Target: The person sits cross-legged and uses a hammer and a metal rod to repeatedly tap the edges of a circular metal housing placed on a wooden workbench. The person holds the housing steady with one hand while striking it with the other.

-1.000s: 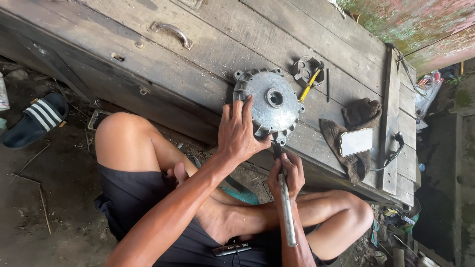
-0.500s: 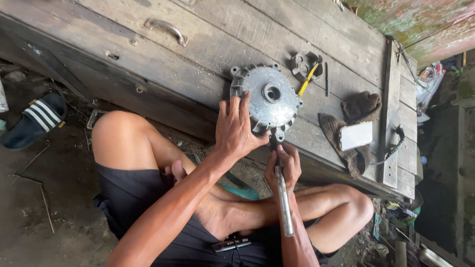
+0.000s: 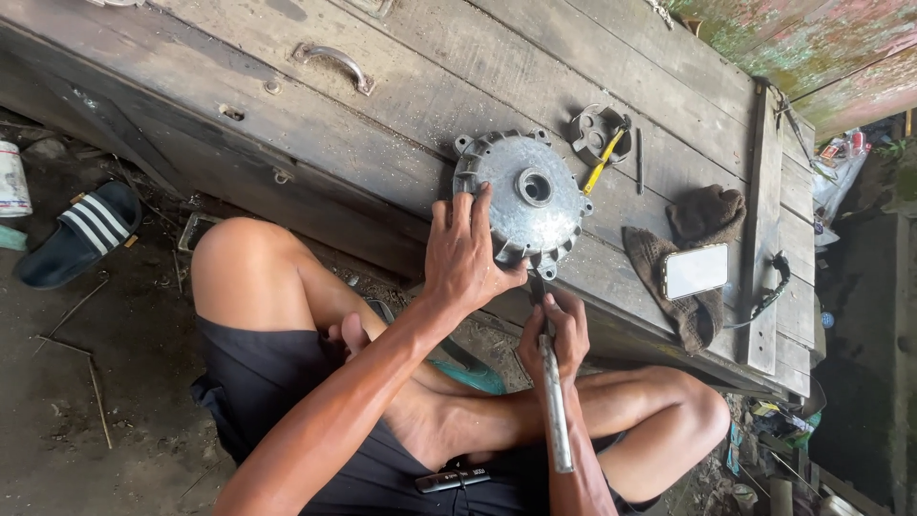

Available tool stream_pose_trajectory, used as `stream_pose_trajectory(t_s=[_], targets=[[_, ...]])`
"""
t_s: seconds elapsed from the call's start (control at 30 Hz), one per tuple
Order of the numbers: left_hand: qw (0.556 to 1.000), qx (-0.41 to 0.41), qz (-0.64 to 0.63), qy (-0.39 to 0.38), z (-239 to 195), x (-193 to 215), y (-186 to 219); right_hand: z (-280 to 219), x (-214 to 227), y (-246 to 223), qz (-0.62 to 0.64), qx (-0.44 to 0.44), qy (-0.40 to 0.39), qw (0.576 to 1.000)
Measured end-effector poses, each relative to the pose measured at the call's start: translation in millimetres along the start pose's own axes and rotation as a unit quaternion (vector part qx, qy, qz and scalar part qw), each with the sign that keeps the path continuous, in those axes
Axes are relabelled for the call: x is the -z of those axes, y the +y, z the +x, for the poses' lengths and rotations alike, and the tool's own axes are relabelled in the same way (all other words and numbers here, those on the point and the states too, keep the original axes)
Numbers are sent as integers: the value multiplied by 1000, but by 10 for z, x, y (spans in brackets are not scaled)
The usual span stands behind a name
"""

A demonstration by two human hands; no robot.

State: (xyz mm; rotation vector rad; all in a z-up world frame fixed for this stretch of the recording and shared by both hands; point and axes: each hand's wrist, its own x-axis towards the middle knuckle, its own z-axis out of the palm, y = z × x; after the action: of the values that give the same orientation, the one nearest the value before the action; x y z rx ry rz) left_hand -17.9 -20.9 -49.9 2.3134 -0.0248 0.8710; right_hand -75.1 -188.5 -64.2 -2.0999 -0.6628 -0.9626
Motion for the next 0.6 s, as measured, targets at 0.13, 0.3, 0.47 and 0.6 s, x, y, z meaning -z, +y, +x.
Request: stream_pose_trajectory(t_s=[0.13,0.3,0.47,0.6], targets=[[1000,1,-12,-12,-20,23,5,40,-14,-44,9,10,-4,1000],[1000,1,-11,-5,-15,-8,-9,-49,24,5,2,-7,-3,1000],[1000,2,-8,-11,-17,14,7,26,4,-41,5,0,-6,1000],[1000,1,-11,-7,-6,0,-10,6,31,-43,1,-12,-5,1000]])
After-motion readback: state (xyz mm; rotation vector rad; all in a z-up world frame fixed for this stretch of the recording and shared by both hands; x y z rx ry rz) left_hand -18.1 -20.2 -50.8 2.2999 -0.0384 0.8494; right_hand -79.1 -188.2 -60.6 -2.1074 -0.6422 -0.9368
